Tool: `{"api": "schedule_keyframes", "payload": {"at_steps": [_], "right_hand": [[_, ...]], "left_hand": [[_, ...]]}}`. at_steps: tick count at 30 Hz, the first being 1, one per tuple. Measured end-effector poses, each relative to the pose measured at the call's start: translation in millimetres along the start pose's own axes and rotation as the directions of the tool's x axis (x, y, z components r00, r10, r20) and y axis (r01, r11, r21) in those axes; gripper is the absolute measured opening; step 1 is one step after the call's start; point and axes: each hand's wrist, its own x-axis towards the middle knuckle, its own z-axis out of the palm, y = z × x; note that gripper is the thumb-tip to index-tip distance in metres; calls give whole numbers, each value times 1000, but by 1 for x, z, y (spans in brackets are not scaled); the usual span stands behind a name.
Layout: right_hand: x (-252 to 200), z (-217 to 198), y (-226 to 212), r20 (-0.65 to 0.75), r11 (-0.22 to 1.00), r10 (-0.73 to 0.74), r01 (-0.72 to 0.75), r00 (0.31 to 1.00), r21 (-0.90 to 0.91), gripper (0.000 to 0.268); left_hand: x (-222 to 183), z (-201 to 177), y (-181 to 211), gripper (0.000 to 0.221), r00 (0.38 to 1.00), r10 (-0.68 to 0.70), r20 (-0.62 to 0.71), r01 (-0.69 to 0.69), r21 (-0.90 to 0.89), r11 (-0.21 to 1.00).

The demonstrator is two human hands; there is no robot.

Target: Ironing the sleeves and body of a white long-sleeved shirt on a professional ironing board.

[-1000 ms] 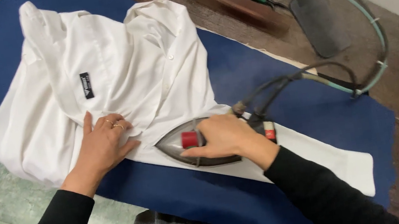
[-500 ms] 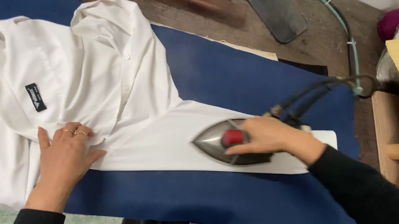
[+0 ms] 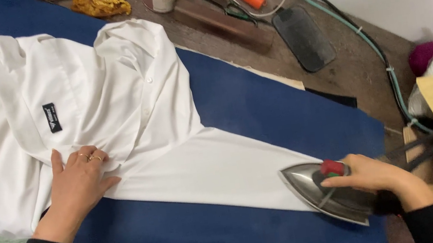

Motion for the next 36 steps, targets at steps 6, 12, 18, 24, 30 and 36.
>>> {"api": "schedule_keyframes", "payload": {"at_steps": [6,12,18,24,30,36], "right_hand": [[3,-61,-6,-150,983,24,4,988,185,65],[104,-113,-28,-405,891,45,147,913,430,62],[218,-173,-28,-366,723,151,149,918,675,59],[197,-165,-14,-580,852,78,248,811,461,58],[106,-39,102,-899,905,-30,393,437,161,32],[31,92,143,-308,584,594,-135,743,801,53]], "left_hand": [[1,0,1,56,1000,-11,2,11,6,1000],[1,4,-4,57,1000,4,14,-3,-48,999],[-10,-17,-46,84,974,194,-120,-215,-204,955],[8,-16,-93,100,970,241,26,-238,-73,968],[37,-3,-120,64,955,290,58,-293,57,954],[70,51,-148,47,923,383,-36,-362,255,896]]}}
